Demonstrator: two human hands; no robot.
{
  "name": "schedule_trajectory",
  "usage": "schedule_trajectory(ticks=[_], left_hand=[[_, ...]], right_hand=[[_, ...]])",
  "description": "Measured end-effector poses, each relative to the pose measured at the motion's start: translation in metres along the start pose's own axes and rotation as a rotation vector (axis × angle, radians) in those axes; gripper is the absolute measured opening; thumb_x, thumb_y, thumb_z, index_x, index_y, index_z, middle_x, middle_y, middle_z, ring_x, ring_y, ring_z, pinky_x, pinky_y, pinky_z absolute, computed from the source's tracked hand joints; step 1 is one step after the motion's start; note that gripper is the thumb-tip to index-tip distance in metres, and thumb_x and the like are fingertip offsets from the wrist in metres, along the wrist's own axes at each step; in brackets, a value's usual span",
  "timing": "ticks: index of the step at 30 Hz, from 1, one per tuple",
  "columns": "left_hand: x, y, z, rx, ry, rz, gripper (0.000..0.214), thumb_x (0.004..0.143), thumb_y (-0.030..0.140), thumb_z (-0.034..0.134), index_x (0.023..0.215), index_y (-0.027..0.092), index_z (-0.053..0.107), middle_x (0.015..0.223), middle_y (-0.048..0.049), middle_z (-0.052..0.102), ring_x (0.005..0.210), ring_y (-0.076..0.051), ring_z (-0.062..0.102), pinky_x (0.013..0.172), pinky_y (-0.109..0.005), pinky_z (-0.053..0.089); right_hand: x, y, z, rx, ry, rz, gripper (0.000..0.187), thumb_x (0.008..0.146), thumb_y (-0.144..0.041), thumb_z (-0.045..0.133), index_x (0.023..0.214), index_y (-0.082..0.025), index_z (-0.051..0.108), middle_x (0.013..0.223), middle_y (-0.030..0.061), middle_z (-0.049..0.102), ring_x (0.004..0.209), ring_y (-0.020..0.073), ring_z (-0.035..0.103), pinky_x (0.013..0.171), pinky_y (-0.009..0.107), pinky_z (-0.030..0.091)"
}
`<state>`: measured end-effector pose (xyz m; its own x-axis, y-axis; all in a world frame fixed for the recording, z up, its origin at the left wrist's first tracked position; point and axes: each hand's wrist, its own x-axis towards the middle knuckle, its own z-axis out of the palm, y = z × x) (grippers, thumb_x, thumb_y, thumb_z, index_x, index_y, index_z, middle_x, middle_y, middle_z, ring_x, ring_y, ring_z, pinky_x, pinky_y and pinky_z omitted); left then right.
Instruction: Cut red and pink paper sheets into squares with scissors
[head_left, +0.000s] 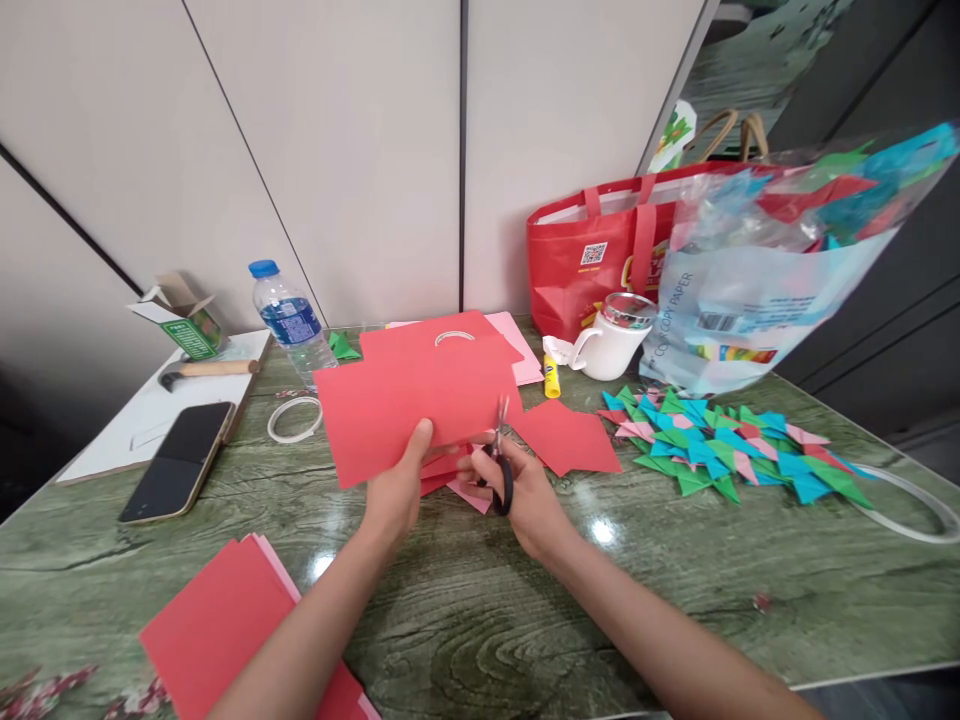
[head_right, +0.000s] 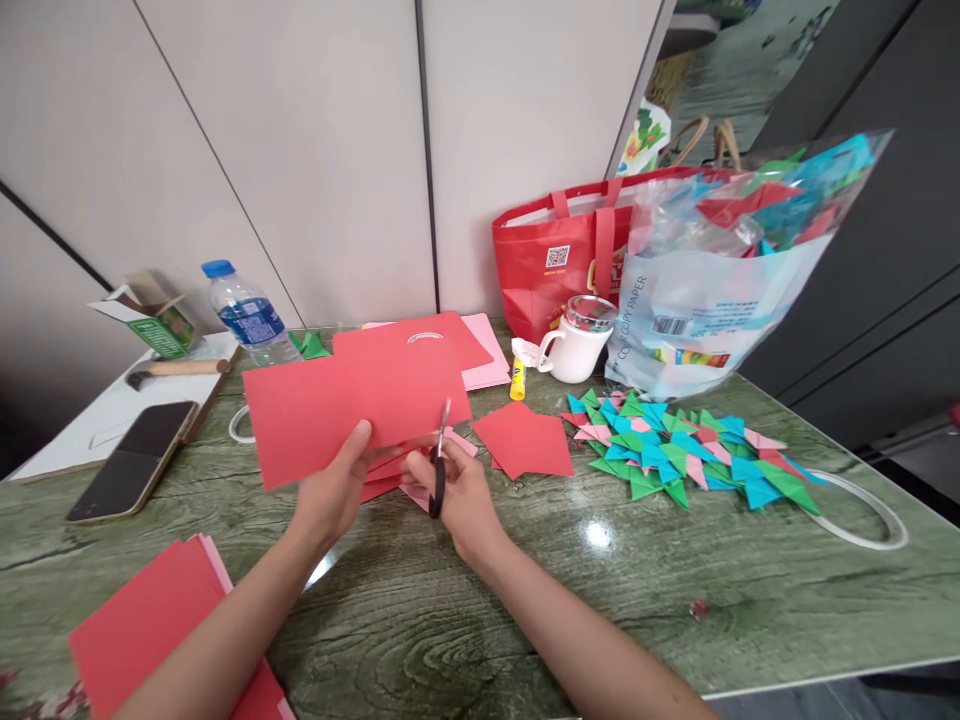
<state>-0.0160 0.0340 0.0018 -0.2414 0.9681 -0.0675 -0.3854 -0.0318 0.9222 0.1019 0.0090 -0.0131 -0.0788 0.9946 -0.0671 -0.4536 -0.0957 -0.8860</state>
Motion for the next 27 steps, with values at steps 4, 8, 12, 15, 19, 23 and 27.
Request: schedule_trajectory(ticks=[4, 8, 12, 15, 19, 23, 27], left_hand=[[0.006, 0.013, 0.001, -0.128, -0.069, -0.019, 0.045, 0.064, 0.03, 0.064, 0.104, 0.013, 0.053, 0.093, -0.0095, 0.064, 0.066, -0.018, 0.063, 0.07, -0.039, 0.05], [0.006, 0.017, 0.0, -0.18, -0.078, 0.017, 0.047, 0.066, 0.028, 0.063, 0.109, 0.016, 0.051, 0.101, -0.0099, 0.062, 0.082, -0.021, 0.062, 0.075, -0.039, 0.049], [0.001, 0.018, 0.002, -0.178, -0.054, 0.016, 0.048, 0.066, 0.028, 0.062, 0.111, 0.018, 0.05, 0.106, -0.0089, 0.06, 0.083, -0.021, 0.062, 0.075, -0.039, 0.05], [-0.002, 0.016, 0.004, -0.172, -0.045, -0.033, 0.05, 0.066, 0.029, 0.063, 0.112, 0.018, 0.049, 0.108, -0.0097, 0.059, 0.079, -0.021, 0.063, 0.072, -0.038, 0.051], [-0.007, 0.009, 0.004, -0.106, 0.028, -0.07, 0.051, 0.062, 0.032, 0.066, 0.108, 0.016, 0.051, 0.103, -0.0107, 0.06, 0.072, -0.02, 0.063, 0.066, -0.036, 0.051], [-0.009, 0.003, 0.002, 0.002, 0.079, -0.106, 0.047, 0.058, 0.037, 0.067, 0.098, 0.016, 0.056, 0.095, -0.0089, 0.063, 0.069, -0.02, 0.063, 0.064, -0.035, 0.05], [-0.011, 0.001, 0.001, 0.035, 0.099, -0.121, 0.046, 0.058, 0.04, 0.066, 0.097, 0.016, 0.057, 0.095, -0.0089, 0.063, 0.071, -0.021, 0.063, 0.065, -0.036, 0.05]], right_hand=[[-0.005, 0.001, 0.003, -0.195, -0.216, 0.021, 0.035, 0.06, -0.033, 0.07, 0.088, -0.018, 0.055, 0.069, -0.0021, 0.058, 0.064, 0.0114, 0.055, 0.063, 0.024, 0.043], [-0.009, 0.003, 0.005, -0.229, -0.328, 0.092, 0.041, 0.056, -0.033, 0.073, 0.086, -0.019, 0.049, 0.071, -0.0019, 0.058, 0.064, 0.0116, 0.053, 0.062, 0.024, 0.042], [-0.011, 0.001, 0.007, -0.249, -0.387, 0.12, 0.038, 0.058, -0.036, 0.071, 0.085, -0.017, 0.051, 0.073, -0.0006, 0.058, 0.065, 0.0119, 0.053, 0.063, 0.025, 0.041], [-0.011, 0.0, 0.009, -0.233, -0.399, 0.13, 0.038, 0.059, -0.038, 0.07, 0.085, -0.017, 0.052, 0.071, -0.0009, 0.057, 0.064, 0.0115, 0.051, 0.063, 0.024, 0.04], [-0.011, 0.0, 0.01, -0.235, -0.386, 0.085, 0.037, 0.059, -0.04, 0.069, 0.082, -0.017, 0.053, 0.07, -0.0012, 0.054, 0.063, 0.0116, 0.049, 0.06, 0.024, 0.039], [-0.011, -0.001, 0.009, -0.239, -0.377, 0.044, 0.035, 0.061, -0.042, 0.067, 0.082, -0.017, 0.053, 0.07, -0.0009, 0.053, 0.061, 0.0108, 0.047, 0.059, 0.023, 0.038], [-0.011, -0.002, 0.011, -0.217, -0.371, 0.044, 0.035, 0.06, -0.043, 0.067, 0.079, -0.017, 0.053, 0.07, -0.0015, 0.05, 0.06, 0.0104, 0.045, 0.058, 0.023, 0.037]])
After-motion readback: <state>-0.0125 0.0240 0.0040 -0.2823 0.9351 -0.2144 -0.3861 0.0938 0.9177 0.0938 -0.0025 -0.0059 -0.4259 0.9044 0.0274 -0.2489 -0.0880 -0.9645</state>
